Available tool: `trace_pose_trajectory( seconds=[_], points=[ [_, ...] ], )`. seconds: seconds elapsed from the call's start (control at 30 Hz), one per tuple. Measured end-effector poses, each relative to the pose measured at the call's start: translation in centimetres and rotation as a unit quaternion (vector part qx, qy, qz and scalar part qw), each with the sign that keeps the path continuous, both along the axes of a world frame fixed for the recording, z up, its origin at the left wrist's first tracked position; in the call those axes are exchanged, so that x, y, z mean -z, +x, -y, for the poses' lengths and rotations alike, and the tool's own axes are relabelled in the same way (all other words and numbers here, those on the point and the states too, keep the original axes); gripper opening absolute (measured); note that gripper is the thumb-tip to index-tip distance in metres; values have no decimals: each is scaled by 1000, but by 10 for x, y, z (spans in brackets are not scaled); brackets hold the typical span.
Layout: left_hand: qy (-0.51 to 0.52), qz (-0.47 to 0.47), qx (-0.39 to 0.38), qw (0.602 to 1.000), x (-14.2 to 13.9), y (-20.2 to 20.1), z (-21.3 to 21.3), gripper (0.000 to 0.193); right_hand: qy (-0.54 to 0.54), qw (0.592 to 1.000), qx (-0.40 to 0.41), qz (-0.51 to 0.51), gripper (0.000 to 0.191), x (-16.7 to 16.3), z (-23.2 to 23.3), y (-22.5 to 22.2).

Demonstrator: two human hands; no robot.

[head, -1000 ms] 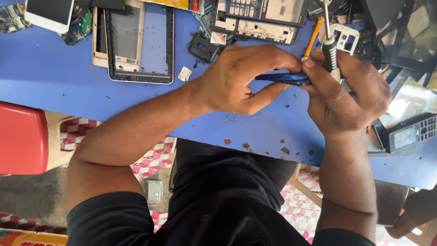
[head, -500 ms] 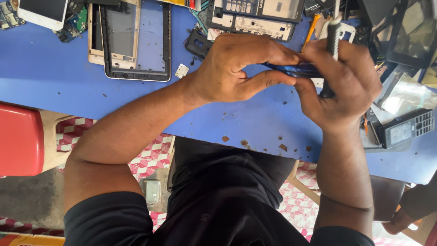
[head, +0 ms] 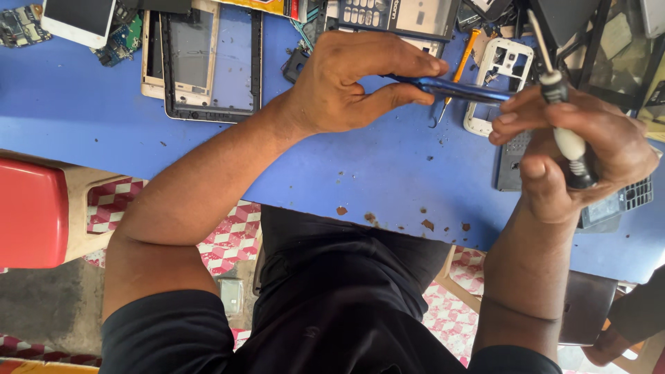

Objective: The person uses a screwdriver to remove screws from a smartphone back cover, separates the cover from the chassis, and then handles a yellow plastic frame. The work occurs on a cluttered blue workbench with various phone parts and tools.

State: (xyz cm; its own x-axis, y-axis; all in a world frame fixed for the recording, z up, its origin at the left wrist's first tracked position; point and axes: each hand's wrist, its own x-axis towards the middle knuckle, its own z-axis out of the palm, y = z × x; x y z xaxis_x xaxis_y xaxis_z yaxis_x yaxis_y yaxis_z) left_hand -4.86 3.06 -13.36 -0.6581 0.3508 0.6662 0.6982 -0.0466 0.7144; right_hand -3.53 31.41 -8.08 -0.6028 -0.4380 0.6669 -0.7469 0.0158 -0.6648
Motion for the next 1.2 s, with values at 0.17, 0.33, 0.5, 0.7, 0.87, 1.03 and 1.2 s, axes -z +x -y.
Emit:
trace_pose_trajectory(
  seconds=[0.17, 0.33, 0.5, 0.7, 0.87, 1.03, 1.2],
  points=[
    [-26, -4, 24, 999, -2, -4, 5, 26, -24, 990, -124, -64, 43, 3, 4, -18],
    [-36, -25, 27, 999, -2, -7, 7, 28, -129, 986, 28, 102, 41, 28, -13, -3],
    [-48, -33, 27, 998, -2, -9, 8, 28, 19, 993, 45, 104, 49, 11, -21, 12],
    [-43, -24, 39, 998, -1, -10, 9, 27, 56, 997, 1, 52, 44, -13, -1, 0],
    [-46, -20, 46, 998, 0, -8, 8, 27, 90, 994, -8, 66, 42, -14, -4, -2],
    [-47, -16, 62, 997, 0, -8, 7, 26, 126, 992, 4, -4, 38, -7, 7, -7],
    [-33, -29, 33, 998, -2, -11, 9, 26, 172, 969, 55, -167, 29, -7, 23, -5]
  ],
)
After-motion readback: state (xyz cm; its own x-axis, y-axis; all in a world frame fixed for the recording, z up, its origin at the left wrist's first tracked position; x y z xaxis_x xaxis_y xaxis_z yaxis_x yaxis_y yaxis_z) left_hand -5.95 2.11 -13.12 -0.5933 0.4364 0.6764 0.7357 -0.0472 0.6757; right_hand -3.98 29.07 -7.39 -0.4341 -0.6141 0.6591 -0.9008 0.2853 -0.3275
